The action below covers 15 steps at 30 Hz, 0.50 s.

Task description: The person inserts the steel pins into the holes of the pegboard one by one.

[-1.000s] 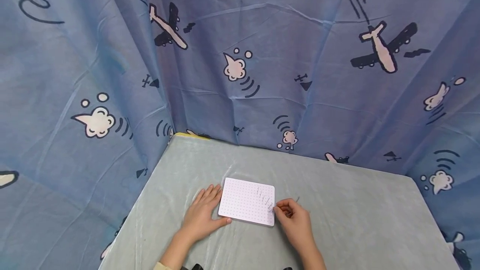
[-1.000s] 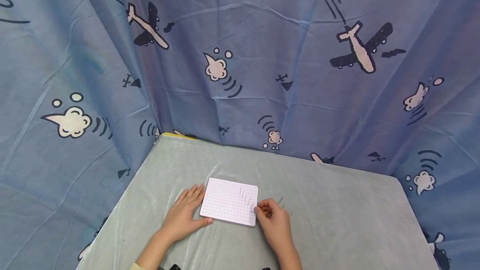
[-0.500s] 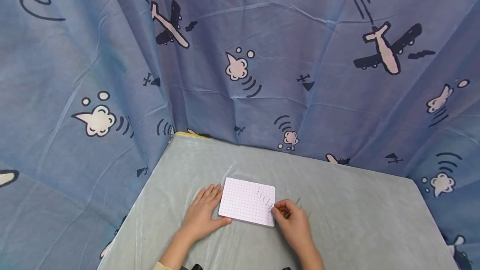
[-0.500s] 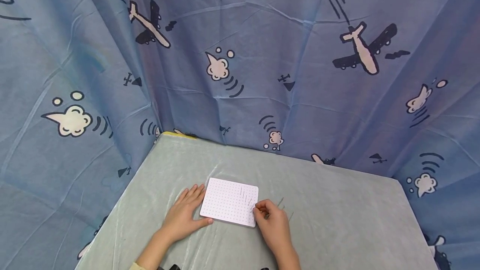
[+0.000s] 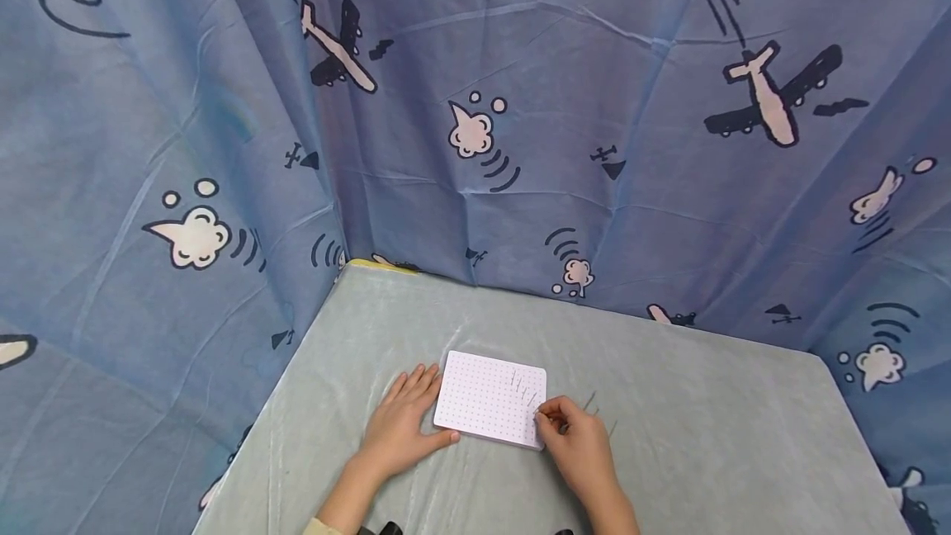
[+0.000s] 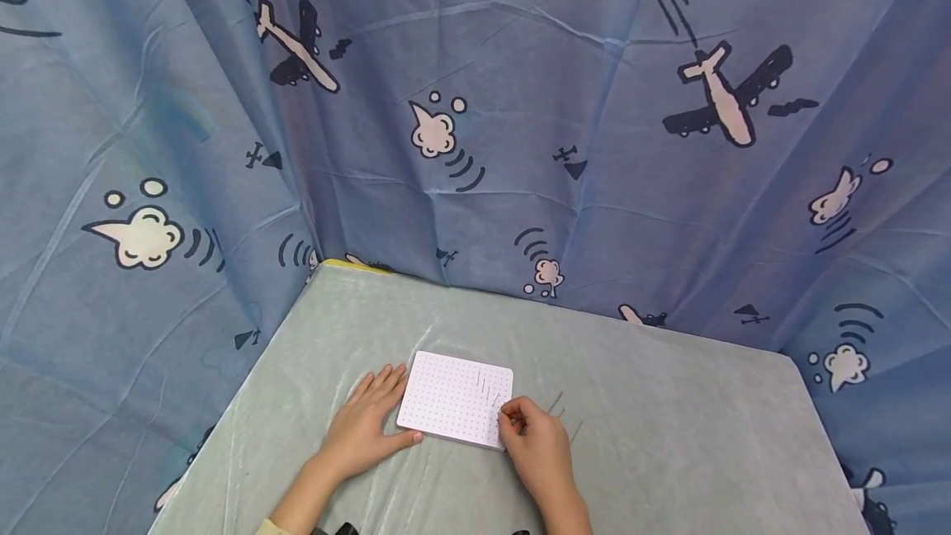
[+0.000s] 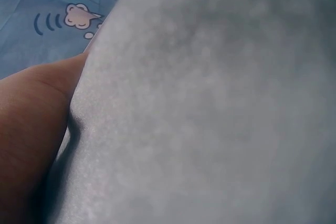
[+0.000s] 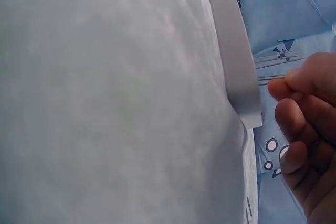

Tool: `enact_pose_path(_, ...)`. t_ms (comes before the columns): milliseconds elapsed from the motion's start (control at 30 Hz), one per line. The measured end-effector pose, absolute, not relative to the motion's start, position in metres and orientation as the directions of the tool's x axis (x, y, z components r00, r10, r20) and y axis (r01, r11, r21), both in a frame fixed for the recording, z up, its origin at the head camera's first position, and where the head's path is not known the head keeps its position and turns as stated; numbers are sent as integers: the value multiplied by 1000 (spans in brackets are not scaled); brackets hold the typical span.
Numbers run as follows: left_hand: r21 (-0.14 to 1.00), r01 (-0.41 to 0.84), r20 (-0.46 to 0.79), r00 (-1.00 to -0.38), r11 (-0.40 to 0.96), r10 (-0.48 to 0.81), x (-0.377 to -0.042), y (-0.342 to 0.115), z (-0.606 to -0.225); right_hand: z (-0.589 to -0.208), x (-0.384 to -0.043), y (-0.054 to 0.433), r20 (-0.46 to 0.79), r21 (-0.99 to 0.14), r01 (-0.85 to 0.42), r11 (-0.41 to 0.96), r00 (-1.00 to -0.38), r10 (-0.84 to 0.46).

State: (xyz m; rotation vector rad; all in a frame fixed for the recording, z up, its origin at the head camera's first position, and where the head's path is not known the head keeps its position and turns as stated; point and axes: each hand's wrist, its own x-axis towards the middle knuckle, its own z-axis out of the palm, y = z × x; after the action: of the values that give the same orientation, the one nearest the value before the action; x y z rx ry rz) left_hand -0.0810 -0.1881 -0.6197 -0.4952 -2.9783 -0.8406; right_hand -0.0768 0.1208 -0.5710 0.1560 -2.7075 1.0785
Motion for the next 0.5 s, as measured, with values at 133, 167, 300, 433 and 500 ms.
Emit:
enact_pose_path(133,508,309,100,-948,804,302,-82,-187,-619,-570,-76,121,239,-652,-165,740,-971,-6)
enact_pose_path(167,506,309,100,-948,805,301,-82,-187,-619,-569,-76,121,236,-653,-162,740,-972,-4)
enact_pose_path(300,489,313,109,-948,814,299,-81,-186,-620,-570,-75,121,221,-661,-149,735,-975,1)
enact_pose_path(433,477,317,116,-947,820,299,-81,-187,-621,-572,-75,122,225,-669,-156,727,-974,-2)
enact_pose_path(500,476,317,115,-947,820,299,-81,-187,-621,-572,-75,124,224,-679,-158,717,-975,-2)
